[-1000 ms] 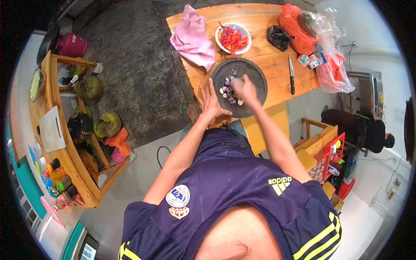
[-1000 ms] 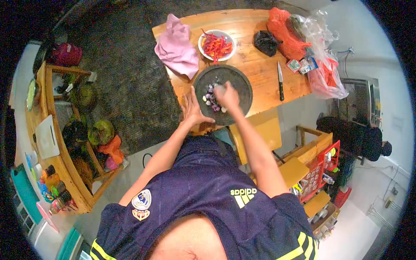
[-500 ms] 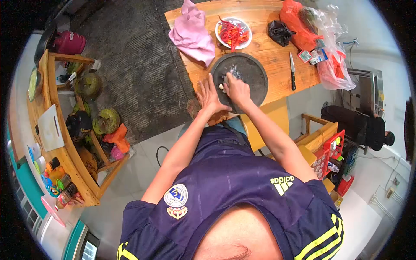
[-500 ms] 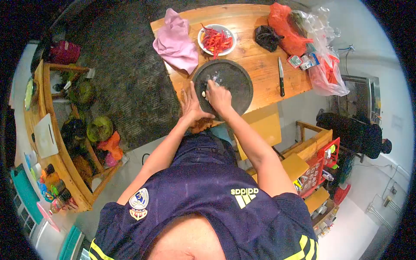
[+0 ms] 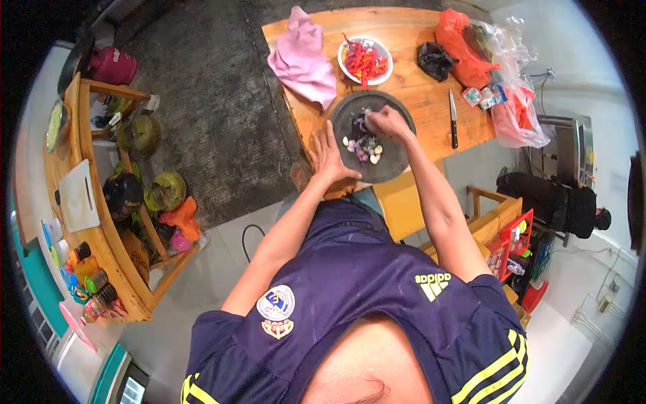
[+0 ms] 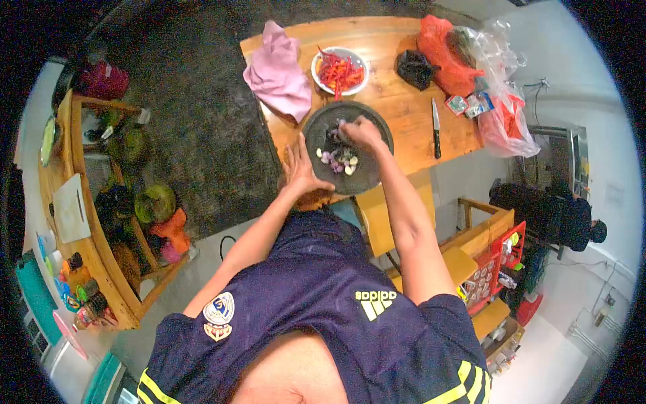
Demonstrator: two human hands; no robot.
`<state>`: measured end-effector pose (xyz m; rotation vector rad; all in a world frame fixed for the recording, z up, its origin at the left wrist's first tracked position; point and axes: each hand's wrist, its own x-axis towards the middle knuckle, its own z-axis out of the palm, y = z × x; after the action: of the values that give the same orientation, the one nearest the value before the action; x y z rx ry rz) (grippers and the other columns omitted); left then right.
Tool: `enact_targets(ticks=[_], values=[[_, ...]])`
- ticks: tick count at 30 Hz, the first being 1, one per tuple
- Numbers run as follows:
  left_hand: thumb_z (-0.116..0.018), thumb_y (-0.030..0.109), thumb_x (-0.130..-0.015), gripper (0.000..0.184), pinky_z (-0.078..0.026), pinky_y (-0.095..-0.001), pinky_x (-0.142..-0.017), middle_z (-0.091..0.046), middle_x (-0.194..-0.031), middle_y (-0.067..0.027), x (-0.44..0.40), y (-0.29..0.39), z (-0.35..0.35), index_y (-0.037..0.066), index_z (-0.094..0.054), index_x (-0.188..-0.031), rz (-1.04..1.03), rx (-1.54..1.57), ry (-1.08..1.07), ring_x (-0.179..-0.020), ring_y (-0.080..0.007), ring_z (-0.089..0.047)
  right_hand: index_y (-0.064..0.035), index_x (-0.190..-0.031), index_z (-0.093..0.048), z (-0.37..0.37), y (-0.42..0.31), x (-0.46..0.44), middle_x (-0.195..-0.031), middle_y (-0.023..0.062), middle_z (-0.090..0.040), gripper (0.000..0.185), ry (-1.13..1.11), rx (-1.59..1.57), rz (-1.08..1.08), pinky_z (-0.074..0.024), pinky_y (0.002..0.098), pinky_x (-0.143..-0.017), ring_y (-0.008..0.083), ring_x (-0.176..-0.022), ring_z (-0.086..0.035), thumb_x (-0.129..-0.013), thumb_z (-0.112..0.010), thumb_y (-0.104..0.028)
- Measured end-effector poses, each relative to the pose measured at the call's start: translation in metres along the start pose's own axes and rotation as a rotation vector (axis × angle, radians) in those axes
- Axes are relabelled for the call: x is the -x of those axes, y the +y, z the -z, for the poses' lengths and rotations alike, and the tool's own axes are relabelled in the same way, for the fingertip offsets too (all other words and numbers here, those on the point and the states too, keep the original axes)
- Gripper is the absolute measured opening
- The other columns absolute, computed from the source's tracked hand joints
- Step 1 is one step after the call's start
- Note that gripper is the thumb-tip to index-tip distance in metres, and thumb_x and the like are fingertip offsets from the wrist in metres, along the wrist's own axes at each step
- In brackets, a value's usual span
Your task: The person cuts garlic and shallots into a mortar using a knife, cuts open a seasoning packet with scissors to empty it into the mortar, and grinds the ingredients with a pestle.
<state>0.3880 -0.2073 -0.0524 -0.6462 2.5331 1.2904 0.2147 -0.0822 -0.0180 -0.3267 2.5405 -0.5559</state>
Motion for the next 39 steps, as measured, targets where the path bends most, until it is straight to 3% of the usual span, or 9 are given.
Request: enact_targets(ticks=[1, 5, 8, 11, 13, 19, 25, 35, 39], values=[[-0.094, 0.039, -0.033, 0.163, -0.012, -0.0679, -0.107, -0.005, -0.154, -0.0251, -0.001, 0.000, 0.002, 0.014, 0.019, -0.148, 0.034, 0.002, -0.021, -0.142, -0.0444, 0.001, -0.0055, -0.101, -0.059, 0.002, -0.009, 0.001, -0.099, 0.0246, -0.066, 0.045, -0.121, -0.026, -0.022, -0.0481, 0.0449, -0.087, 0.0390, -0.100, -0.061, -0.076, -0.060, -0.044], [-0.094, 0.039, -0.033, 0.162, -0.010, -0.0658, -0.109, -0.004, -0.154, -0.0245, 0.001, 0.002, 0.006, 0.014, 0.018, -0.148, 0.019, 0.017, -0.017, -0.142, -0.0450, 0.001, -0.0136, -0.108, -0.054, -0.041, -0.048, 0.078, -0.087, 0.0248, -0.066, 0.039, 0.041, 0.265, 0.307, -0.0522, 0.0483, -0.064, 0.0406, -0.075, -0.066, -0.079, -0.066, -0.036], [-0.093, 0.040, -0.033, 0.161, -0.010, -0.0661, -0.109, -0.003, -0.155, -0.0239, -0.004, -0.001, 0.002, 0.014, 0.017, -0.148, 0.029, 0.024, -0.024, -0.142, -0.0450, 0.002, -0.0150, -0.111, -0.050, -0.057, -0.038, 0.086, -0.081, 0.0240, -0.065, 0.039, 0.185, 0.347, 0.453, -0.0509, 0.0479, -0.056, 0.0390, -0.069, -0.066, -0.081, -0.067, -0.034], [-0.094, 0.042, -0.032, 0.164, -0.014, -0.0667, -0.108, -0.006, -0.155, -0.0209, -0.003, 0.000, 0.004, 0.012, 0.018, -0.148, 0.020, -0.025, -0.011, -0.141, -0.0480, -0.001, -0.0148, -0.112, -0.052, -0.048, -0.032, 0.074, -0.084, 0.0223, -0.067, 0.041, 0.113, 0.205, 0.252, -0.0515, 0.0486, -0.062, 0.0393, -0.074, -0.066, -0.080, -0.067, -0.036], [-0.094, 0.041, -0.032, 0.164, -0.014, -0.0661, -0.108, -0.006, -0.155, -0.0213, -0.001, 0.000, 0.004, 0.012, 0.018, -0.147, 0.013, -0.030, -0.017, -0.141, -0.0480, -0.001, -0.0153, -0.112, -0.060, -0.029, -0.029, 0.063, -0.093, 0.0185, -0.069, 0.047, 0.032, 0.115, 0.117, -0.0506, 0.0484, -0.077, 0.0386, -0.089, -0.065, -0.076, -0.069, -0.043], [-0.094, 0.038, -0.033, 0.162, -0.013, -0.0687, -0.107, -0.005, -0.155, -0.0216, 0.000, 0.001, 0.003, 0.014, 0.016, -0.148, 0.014, 0.008, 0.005, -0.142, -0.0451, 0.001, -0.0142, -0.111, -0.066, -0.011, -0.007, 0.049, -0.099, 0.0199, -0.068, 0.041, 0.089, -0.015, 0.096, -0.0496, 0.0449, -0.083, 0.0367, -0.097, -0.064, -0.079, -0.066, -0.041], [-0.093, 0.044, -0.031, 0.165, -0.013, -0.0644, -0.110, -0.003, -0.156, -0.0198, -0.001, 0.001, 0.004, 0.010, 0.019, -0.147, 0.027, -0.032, -0.040, -0.141, -0.0477, 0.000, -0.0156, -0.119, -0.051, -0.042, -0.040, 0.079, -0.080, 0.0205, -0.066, 0.039, 0.203, 0.233, 0.341, -0.0517, 0.0484, -0.064, 0.0398, -0.073, -0.065, -0.085, -0.063, -0.032], [-0.094, 0.039, -0.032, 0.162, -0.014, -0.0680, -0.107, -0.004, -0.155, -0.0210, -0.002, -0.001, 0.002, 0.013, 0.016, -0.148, 0.020, -0.006, -0.018, -0.142, -0.0442, 0.001, -0.0132, -0.120, -0.056, 0.000, -0.036, 0.067, -0.085, 0.0222, -0.067, 0.041, 0.197, 0.170, 0.230, -0.0507, 0.0501, -0.070, 0.0403, -0.082, -0.065, -0.084, -0.064, -0.030], [-0.094, 0.038, -0.032, 0.162, -0.012, -0.0677, -0.108, -0.004, -0.155, -0.0219, -0.001, -0.001, 0.000, 0.013, 0.015, -0.149, 0.021, -0.002, -0.009, -0.142, -0.0445, 0.002, -0.0135, -0.123, -0.053, -0.039, -0.026, 0.071, -0.086, 0.0227, -0.067, 0.042, 0.221, 0.122, 0.194, -0.0505, 0.0496, -0.072, 0.0412, -0.083, -0.064, -0.086, -0.062, -0.031]])
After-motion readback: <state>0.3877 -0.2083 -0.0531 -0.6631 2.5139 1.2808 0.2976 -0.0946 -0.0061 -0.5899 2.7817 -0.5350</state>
